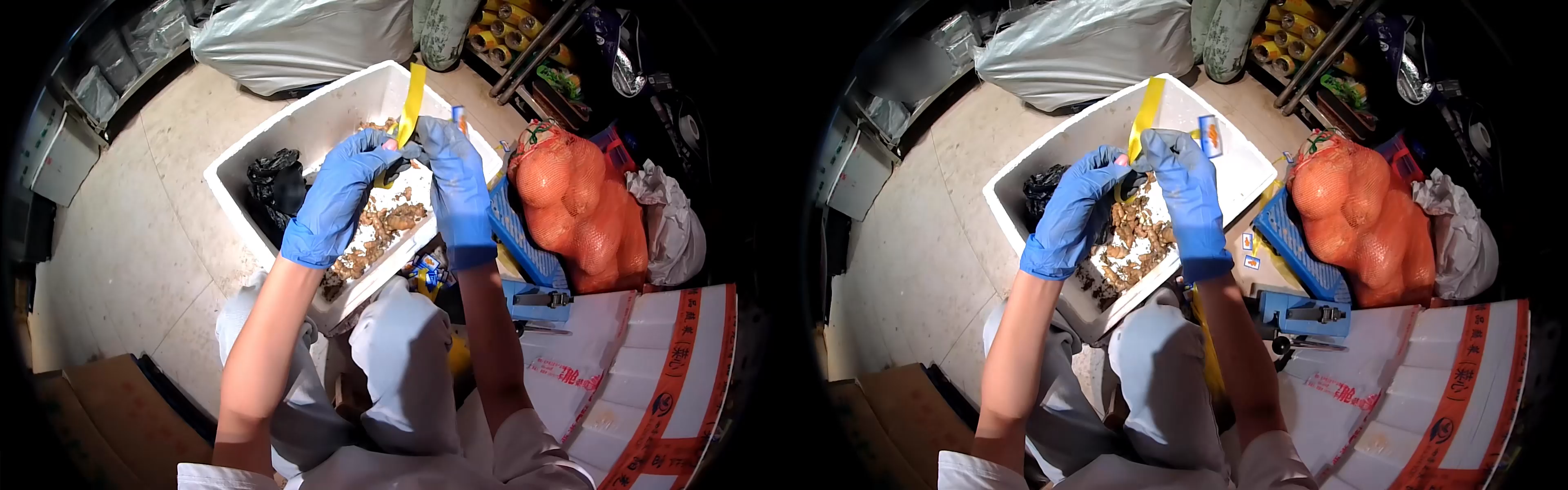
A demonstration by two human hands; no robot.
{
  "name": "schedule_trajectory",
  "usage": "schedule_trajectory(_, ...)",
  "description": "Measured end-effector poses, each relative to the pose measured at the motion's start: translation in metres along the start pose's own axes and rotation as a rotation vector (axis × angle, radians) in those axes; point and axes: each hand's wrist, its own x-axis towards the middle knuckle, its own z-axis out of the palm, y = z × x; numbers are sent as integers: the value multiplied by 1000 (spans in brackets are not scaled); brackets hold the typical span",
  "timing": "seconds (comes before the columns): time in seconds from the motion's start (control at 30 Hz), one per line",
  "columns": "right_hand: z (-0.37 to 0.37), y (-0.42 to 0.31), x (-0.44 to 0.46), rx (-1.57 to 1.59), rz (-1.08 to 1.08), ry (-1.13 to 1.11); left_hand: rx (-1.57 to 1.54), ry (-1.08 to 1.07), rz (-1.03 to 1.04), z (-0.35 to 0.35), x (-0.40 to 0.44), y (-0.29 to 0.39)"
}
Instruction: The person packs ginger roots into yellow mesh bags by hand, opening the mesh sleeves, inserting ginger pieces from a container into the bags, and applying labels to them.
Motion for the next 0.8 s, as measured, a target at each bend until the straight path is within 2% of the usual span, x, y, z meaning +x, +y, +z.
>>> schedule_trajectory(0.03, 7, -5, 6, -12, 95, -7, 10, -7, -30, -4, 1, 0)
schedule_trajectory(0.1, 19, -4, 16, -86, 110, 5, -18, 7, -53, -10, -2, 1)
schedule_trajectory(0.2, 35, -6, 20, -189, 79, 29, -8, 42, -49, -18, -7, 6)
schedule_trajectory(0.27, 35, 4, 20, -150, 47, -6, -7, 70, -27, -24, -11, 11)
schedule_trajectory(0.3, 34, 7, 18, -113, 17, -32, 62, 145, 53, -18, -17, 22)
schedule_trajectory(0.33, 34, 0, 13, -149, 93, -102, 132, 220, 131, -15, -19, 28)
schedule_trajectory(0.43, 33, 10, 2, -240, 125, -156, 254, 283, 367, -16, -9, 31)
schedule_trajectory(0.5, 36, 14, -3, -167, 165, -203, 284, 254, 322, -26, -11, 34)
schedule_trajectory(0.57, 37, 17, -5, -168, 239, -159, 308, 216, 276, -31, -14, 34)
schedule_trajectory(0.63, 36, 20, -5, -131, 214, -139, 342, 180, 319, -30, -14, 30)
schedule_trajectory(0.7, 33, 30, -3, 94, 134, -161, 338, 175, 288, -30, -9, 24)
schedule_trajectory(0.8, 24, 36, 2, 89, 73, 36, 382, 225, 106, -21, -14, 25)
